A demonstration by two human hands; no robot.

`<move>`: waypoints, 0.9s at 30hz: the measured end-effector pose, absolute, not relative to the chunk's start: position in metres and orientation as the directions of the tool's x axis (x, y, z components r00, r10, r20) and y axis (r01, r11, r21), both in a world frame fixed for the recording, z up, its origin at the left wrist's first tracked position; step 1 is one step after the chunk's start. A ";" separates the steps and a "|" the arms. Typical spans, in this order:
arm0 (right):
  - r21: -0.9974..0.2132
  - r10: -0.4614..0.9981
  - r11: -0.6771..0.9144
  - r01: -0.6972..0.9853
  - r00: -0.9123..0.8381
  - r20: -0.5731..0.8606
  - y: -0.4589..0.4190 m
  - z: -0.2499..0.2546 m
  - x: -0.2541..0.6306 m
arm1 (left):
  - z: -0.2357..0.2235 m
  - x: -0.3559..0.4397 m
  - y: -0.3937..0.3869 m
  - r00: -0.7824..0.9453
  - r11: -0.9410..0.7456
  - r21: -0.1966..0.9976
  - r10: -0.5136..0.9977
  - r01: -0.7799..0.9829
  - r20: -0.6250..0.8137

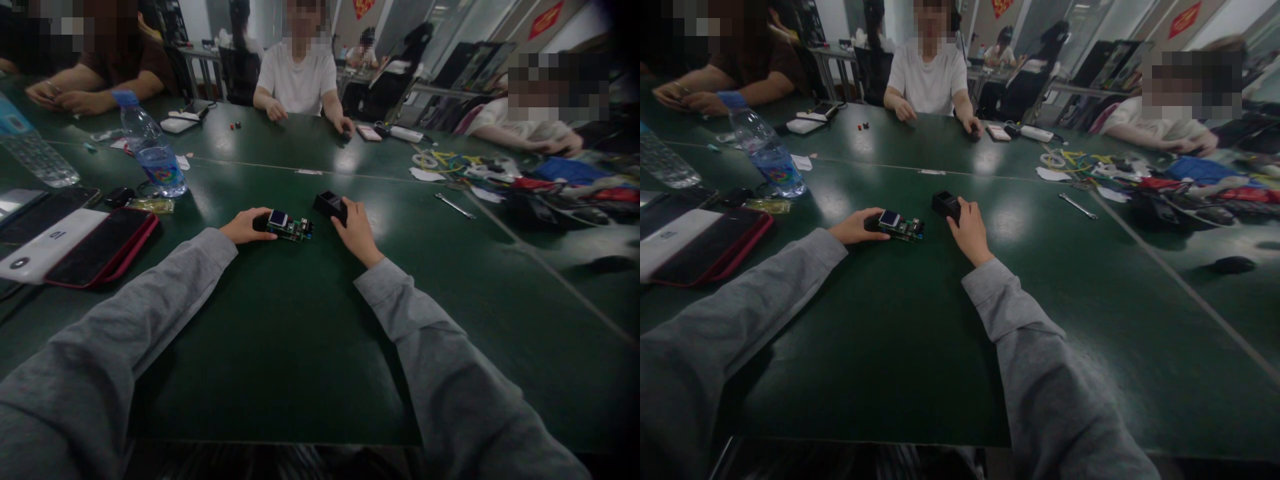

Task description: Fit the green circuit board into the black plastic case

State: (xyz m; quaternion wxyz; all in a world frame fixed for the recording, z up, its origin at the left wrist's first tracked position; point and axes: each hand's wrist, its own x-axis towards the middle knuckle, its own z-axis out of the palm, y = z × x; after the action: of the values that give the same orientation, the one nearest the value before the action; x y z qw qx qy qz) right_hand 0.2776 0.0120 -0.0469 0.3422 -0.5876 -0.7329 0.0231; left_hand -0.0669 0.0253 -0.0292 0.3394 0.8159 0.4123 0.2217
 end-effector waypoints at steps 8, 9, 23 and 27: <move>-0.656 0.863 0.352 0.668 0.038 0.503 0.034 -0.042 0.285 | -0.033 -0.067 0.027 0.562 -0.452 0.745 0.818 0.491 0.125; -0.665 0.857 0.383 0.641 0.022 0.515 0.034 -0.038 0.283 | -0.033 -0.067 0.028 0.563 -0.452 0.748 0.817 0.486 0.128; -0.573 0.735 0.676 0.463 -0.479 0.479 -0.022 0.009 0.223 | -0.038 -0.063 0.027 0.528 -0.450 0.771 0.831 0.451 0.176; -0.530 0.709 0.700 0.479 -0.552 0.438 -0.020 0.002 0.226 | -0.039 -0.064 0.029 0.533 -0.474 0.747 0.824 0.466 0.190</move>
State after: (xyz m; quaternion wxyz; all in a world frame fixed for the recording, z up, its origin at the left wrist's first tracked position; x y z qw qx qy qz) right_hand 0.2264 -0.0200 0.0018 0.3248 -0.3440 -0.8630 0.1774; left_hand -0.0639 0.0288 -0.0389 0.3248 0.8131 0.3969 0.2755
